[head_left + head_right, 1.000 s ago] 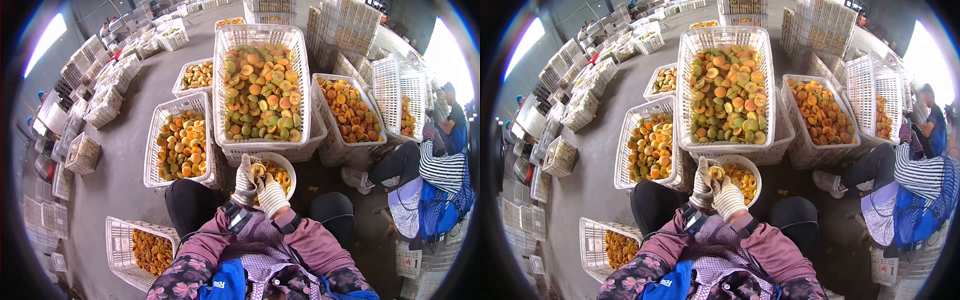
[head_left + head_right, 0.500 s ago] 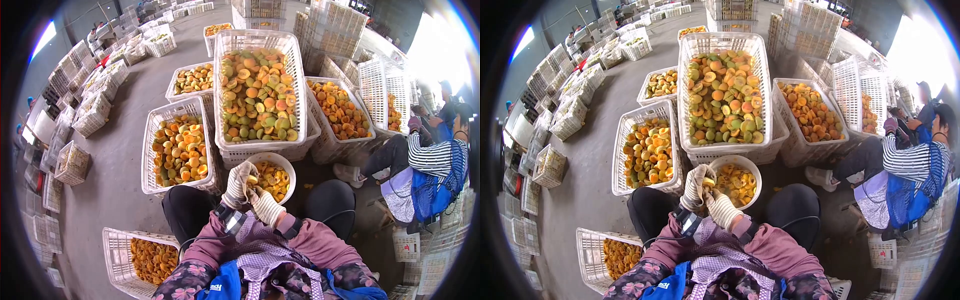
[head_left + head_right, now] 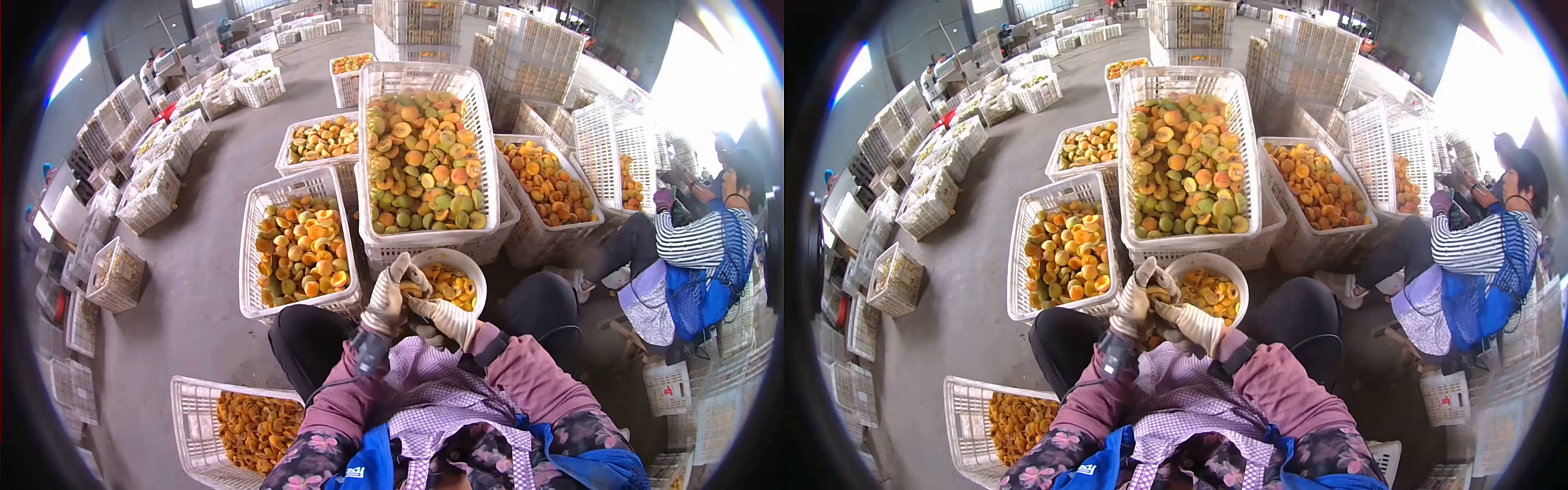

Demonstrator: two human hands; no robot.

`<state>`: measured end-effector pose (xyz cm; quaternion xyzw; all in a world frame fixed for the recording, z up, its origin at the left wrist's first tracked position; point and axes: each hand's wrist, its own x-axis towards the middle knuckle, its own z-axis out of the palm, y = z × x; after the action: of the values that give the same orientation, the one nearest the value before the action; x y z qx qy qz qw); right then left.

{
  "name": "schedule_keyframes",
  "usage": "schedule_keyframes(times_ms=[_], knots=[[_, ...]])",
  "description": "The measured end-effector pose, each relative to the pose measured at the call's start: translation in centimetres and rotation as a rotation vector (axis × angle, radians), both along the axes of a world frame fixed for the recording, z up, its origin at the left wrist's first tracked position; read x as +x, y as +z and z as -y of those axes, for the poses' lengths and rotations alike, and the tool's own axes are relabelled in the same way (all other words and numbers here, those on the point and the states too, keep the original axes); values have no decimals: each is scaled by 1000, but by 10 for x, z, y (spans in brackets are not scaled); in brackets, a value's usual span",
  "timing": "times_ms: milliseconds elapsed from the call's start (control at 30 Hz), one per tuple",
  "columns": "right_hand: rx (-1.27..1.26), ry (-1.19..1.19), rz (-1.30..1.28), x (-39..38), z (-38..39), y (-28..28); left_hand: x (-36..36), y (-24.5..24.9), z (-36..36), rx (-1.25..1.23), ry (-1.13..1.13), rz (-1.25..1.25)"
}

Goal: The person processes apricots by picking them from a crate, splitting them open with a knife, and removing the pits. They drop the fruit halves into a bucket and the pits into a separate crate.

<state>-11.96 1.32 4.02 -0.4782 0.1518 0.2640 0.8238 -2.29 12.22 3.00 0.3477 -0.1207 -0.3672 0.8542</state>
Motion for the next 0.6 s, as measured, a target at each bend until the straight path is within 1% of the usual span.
schedule_keyframes(times_ms=[33,67,100,133,167,200,233,267,300,367,400,433,500,533,567,600], knots=[[-284,-66,17,-6,-11,13,-4,-5,4,16,123,110],[-343,-149,84,-10,-21,6,-9,-4,10,1,247,123],[-402,-233,152,-15,-28,-1,-15,-3,12,72,311,193],[-372,-265,111,-22,-34,20,-18,-1,11,76,268,211],[-379,-277,110,-24,-30,20,-20,0,9,82,225,228],[-231,-192,-1,-27,-22,16,-21,1,7,78,212,228],[-79,-107,-108,-30,-17,13,-19,2,5,86,79,255],[3,-80,-154,-31,-14,10,-18,4,5,94,-54,283],[3,-90,-154,-32,-12,8,-17,5,6,92,-63,283],[31,-70,-147,-29,-13,15,-14,7,10,-48,-78,139],[-24,-90,-139,-28,-15,18,-9,9,8,45,-48,153],[-22,-83,-138,-23,-14,17,0,-2,12,-79,-1,77],[-204,-5,-54,-13,-10,13,32,-42,19,-413,-134,-570],[-201,32,-20,-5,-3,16,53,-48,16,-698,-379,-1054],[-210,36,-37,4,2,21,67,-55,9,-699,-364,-1046],[-80,12,-43,14,12,11,67,-30,0,-688,76,-790]])
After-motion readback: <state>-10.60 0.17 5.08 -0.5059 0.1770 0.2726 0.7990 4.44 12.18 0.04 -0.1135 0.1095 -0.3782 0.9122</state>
